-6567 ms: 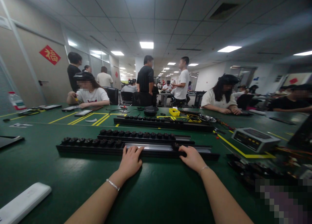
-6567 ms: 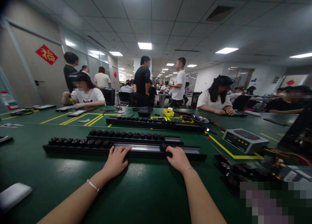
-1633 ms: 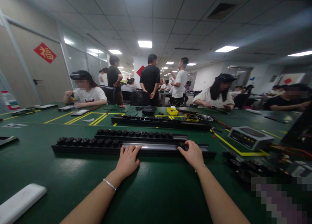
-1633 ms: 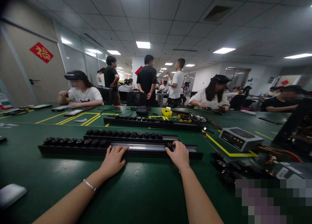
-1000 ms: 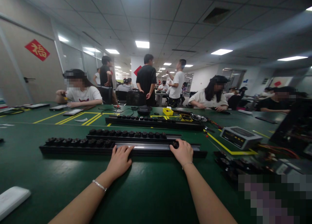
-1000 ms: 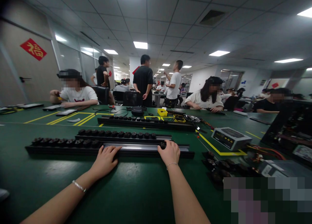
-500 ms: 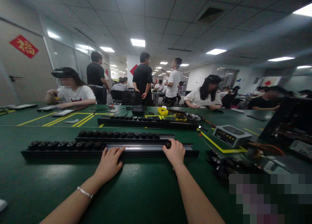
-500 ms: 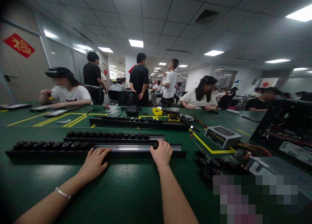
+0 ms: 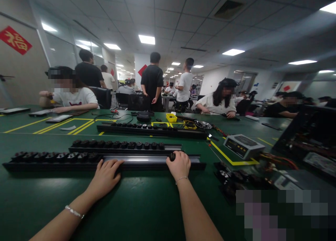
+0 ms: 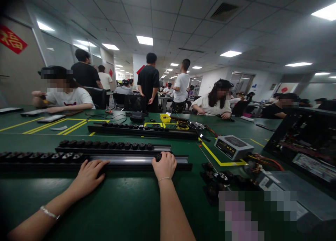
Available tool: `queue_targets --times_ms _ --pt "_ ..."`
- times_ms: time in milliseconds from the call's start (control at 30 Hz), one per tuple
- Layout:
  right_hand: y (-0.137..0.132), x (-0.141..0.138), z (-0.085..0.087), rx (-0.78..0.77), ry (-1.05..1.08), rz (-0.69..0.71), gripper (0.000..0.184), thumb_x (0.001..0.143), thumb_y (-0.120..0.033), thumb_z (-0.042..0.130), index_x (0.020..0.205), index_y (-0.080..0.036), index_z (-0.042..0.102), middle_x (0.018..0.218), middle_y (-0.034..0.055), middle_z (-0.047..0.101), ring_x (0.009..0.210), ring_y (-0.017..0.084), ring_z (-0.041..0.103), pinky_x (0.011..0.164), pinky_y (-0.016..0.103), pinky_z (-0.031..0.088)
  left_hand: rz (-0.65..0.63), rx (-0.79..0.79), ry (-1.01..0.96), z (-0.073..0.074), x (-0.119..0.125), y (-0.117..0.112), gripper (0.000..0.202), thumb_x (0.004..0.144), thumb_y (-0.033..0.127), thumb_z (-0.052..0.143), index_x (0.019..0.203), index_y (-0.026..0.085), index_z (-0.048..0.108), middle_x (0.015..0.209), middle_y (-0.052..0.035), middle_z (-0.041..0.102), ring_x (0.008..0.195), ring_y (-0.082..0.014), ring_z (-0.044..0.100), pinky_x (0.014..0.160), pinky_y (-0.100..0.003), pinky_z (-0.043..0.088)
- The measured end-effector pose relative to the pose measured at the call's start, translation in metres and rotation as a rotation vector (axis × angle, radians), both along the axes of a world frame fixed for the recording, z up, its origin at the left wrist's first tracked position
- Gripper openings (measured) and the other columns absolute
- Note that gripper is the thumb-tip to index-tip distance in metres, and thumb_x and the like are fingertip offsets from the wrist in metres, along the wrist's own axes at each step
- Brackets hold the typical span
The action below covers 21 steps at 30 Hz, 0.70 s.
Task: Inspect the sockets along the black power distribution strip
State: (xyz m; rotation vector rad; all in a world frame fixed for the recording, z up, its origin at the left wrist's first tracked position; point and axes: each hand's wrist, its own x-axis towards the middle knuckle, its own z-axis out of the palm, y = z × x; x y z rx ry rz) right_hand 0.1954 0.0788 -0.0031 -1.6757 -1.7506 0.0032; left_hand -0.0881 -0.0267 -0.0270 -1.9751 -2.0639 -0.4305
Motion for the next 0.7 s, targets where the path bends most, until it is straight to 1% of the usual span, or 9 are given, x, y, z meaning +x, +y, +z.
queue_targets --times_ms 133,300,400,467,700 --pt "0.001 0.002 0.000 0.011 -0.003 0.013 0.029 0.071 -0.040 0.053 0.090 -0.021 0.062 0.099 0.0084 0.058 0.100 0.024 0.045 0.089 0.036 0.027 0.020 -0.007 0.027 0.002 0.003 -0.001 0.044 0.076 0.027 0.040 0.119 0.024 0.050 0.112 -0.0071 0.056 0.111 -0.0226 0.047 0.105 -0.051 0.014" --pt "0.000 0.004 0.002 0.029 -0.011 0.015 0.027 0.070 -0.040 0.053 0.086 -0.020 0.062 0.096 0.0082 0.059 0.099 0.025 0.046 0.094 0.041 0.021 0.081 -0.026 0.028 0.007 0.013 -0.003 0.044 0.075 0.025 0.040 0.118 0.022 0.050 0.113 -0.0078 0.056 0.112 -0.0227 0.047 0.105 -0.051 0.013" --pt "-0.003 0.005 0.003 0.026 0.000 0.021 0.027 0.070 -0.039 0.053 0.087 -0.020 0.063 0.096 0.0083 0.059 0.099 0.025 0.046 0.093 0.040 0.022 0.143 -0.031 0.002 0.010 0.022 -0.004 0.043 0.075 0.026 0.039 0.117 0.021 0.051 0.114 -0.0091 0.055 0.112 -0.0242 0.046 0.104 -0.053 0.015" --pt "-0.005 0.006 0.003 0.030 0.008 0.017 0.027 0.070 -0.038 0.053 0.087 -0.020 0.063 0.095 0.0083 0.059 0.098 0.025 0.046 0.092 0.040 0.023 0.162 -0.034 -0.010 0.011 0.026 -0.005 0.043 0.075 0.025 0.039 0.116 0.020 0.051 0.114 -0.0092 0.054 0.112 -0.0244 0.046 0.104 -0.054 0.015" --pt "-0.007 0.006 0.002 0.038 0.026 0.010 0.025 0.069 -0.036 0.053 0.086 -0.021 0.062 0.096 0.0071 0.059 0.098 0.023 0.046 0.090 0.037 0.026 0.147 -0.026 -0.029 0.010 0.026 -0.009 0.043 0.075 0.025 0.039 0.115 0.020 0.052 0.114 -0.0090 0.054 0.111 -0.0241 0.046 0.105 -0.053 0.014"
